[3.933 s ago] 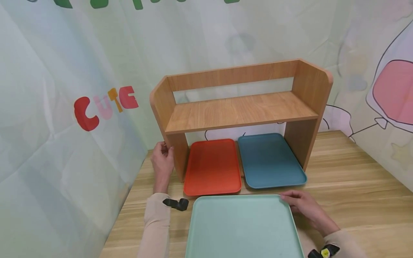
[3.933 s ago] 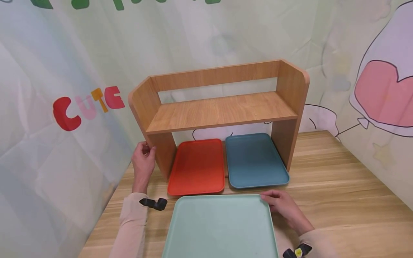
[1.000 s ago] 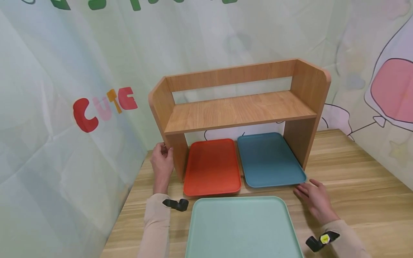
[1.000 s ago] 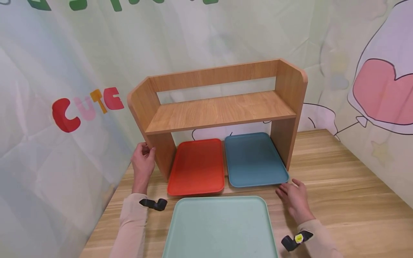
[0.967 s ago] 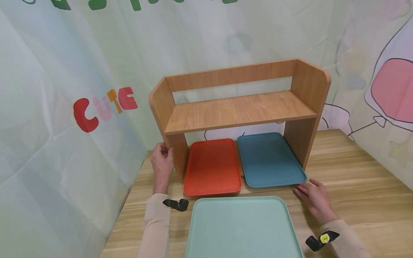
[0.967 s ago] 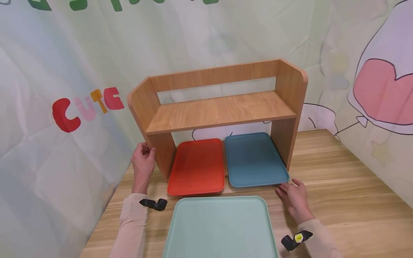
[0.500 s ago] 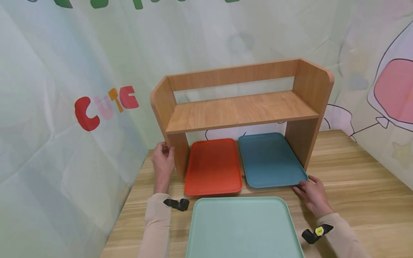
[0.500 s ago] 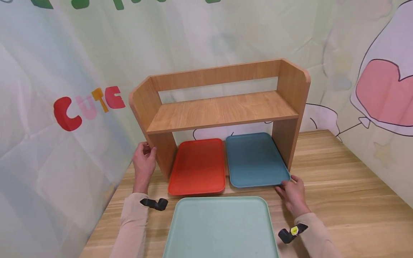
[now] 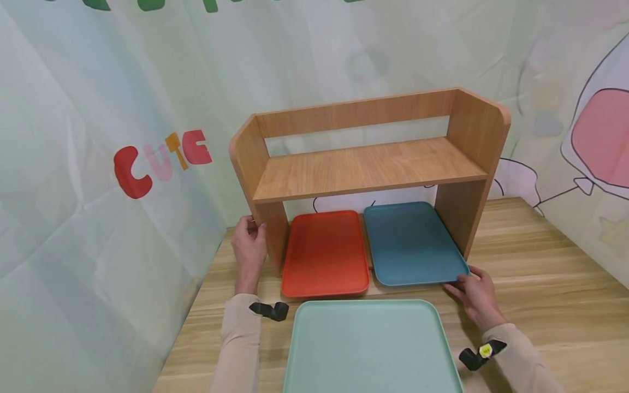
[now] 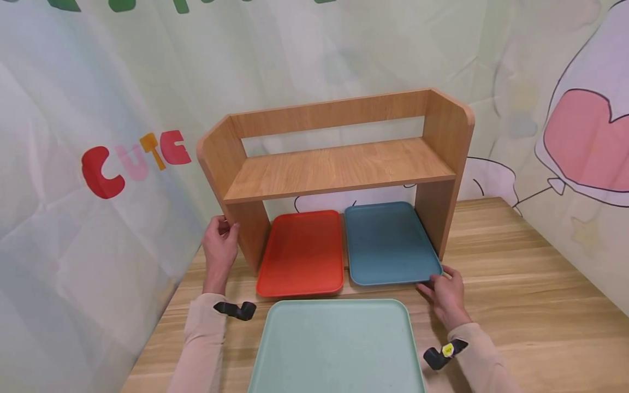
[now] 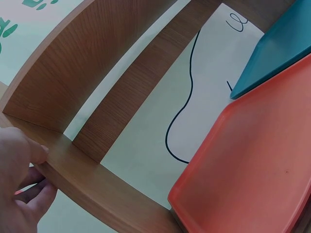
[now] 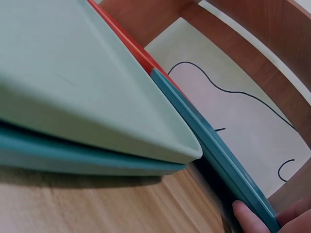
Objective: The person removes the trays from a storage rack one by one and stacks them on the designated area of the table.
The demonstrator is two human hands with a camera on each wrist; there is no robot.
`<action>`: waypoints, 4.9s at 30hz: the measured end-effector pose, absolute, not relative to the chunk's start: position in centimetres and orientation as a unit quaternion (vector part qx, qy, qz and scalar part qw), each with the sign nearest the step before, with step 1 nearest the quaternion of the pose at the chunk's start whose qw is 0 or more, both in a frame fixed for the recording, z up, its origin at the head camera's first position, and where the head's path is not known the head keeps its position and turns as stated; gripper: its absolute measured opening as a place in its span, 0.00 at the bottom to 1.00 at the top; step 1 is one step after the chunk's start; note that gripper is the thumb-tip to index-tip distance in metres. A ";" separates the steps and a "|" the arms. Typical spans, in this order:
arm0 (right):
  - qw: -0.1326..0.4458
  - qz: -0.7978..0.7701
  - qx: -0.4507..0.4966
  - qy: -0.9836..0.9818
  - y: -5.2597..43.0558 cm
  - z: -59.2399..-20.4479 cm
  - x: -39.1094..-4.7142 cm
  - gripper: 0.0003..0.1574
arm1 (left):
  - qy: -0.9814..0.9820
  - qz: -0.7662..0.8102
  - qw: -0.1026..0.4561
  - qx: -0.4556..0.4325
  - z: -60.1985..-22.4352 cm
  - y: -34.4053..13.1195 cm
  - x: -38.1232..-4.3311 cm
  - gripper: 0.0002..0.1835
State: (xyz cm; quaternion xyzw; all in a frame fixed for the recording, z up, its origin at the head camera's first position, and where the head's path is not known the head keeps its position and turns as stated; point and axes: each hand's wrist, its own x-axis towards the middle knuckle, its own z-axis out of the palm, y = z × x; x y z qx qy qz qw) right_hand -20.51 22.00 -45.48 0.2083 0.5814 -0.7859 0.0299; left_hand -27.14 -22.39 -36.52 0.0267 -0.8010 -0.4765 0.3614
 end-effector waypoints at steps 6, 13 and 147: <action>0.024 -0.790 0.216 0.573 22.0 -45.5 -20.4 0.40 | -0.801 -0.476 0.361 0.029 -36.6 -22.4 -27.2 0.10; 0.026 -0.802 0.207 0.560 22.0 -45.6 -20.2 0.41 | -0.805 -0.472 0.359 0.031 -36.5 -22.4 -27.1 0.10; -0.027 -0.872 0.043 0.486 22.3 -44.5 -16.4 0.13 | -0.844 -0.425 0.324 0.039 -36.0 -22.6 -26.9 0.09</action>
